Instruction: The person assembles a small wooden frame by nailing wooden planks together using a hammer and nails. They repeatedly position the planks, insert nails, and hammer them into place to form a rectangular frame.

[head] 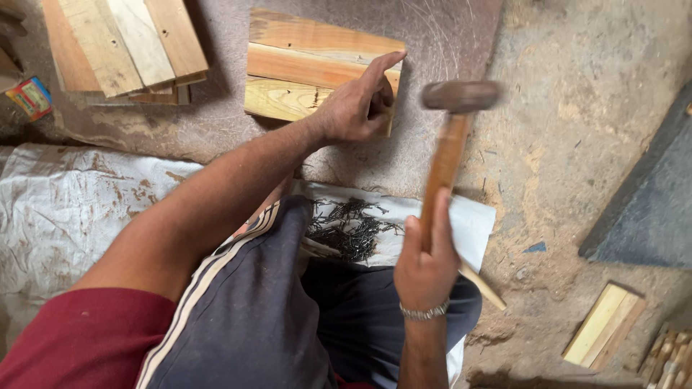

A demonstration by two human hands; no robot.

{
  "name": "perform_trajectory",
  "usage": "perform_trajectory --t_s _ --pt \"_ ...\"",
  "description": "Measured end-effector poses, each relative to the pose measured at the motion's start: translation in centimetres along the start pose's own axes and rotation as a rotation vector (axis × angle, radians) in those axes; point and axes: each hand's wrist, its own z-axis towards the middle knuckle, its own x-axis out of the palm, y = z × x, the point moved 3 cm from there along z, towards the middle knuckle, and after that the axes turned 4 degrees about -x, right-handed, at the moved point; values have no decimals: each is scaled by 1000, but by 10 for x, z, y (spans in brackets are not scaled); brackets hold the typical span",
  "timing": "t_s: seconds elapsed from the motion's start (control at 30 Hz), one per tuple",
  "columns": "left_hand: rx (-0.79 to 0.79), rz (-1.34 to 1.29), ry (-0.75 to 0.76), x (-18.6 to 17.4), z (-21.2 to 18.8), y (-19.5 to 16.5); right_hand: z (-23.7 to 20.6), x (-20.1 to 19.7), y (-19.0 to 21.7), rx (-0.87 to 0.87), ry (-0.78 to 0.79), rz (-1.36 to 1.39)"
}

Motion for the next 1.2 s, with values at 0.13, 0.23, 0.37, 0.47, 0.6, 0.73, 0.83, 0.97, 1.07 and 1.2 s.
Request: perform_trajectory --t_s 0.13,0.23,0.37,0.47,0.6,0.73,0.83,0.97,1.07,1.2 --pt "-44 -12 -49 -6 -2 -2 -8 -8 14 -180 -226 49" --pt "-70 -8 -56 -6 -3 0 -8 14 14 -205 -208 -69" --pt "-99 -52 -34 -4 -3 2 1 37 6 20 211 -146" --pt "-85 -16 -56 -4 -5 2 8 12 18 201 121 -90" --pt "-75 -69 -89 -7 -6 4 23 -55 63 -343 -447 -182" --pt "-27 -111 -124 -8 -8 10 7 -55 71 -408 -648 -70" --pt "-60 -80 -137 -6 -8 17 -1 14 42 -266 -272 -235" --pt "115 -170 -290 -9 -8 18 -10 54 -10 -30 117 -348" --pt "73 -142 -214 -8 -5 22 -29 47 -11 -350 -76 -269" --pt "-28 -205 -155 -3 -3 25 -50 63 -35 241 -37 250"
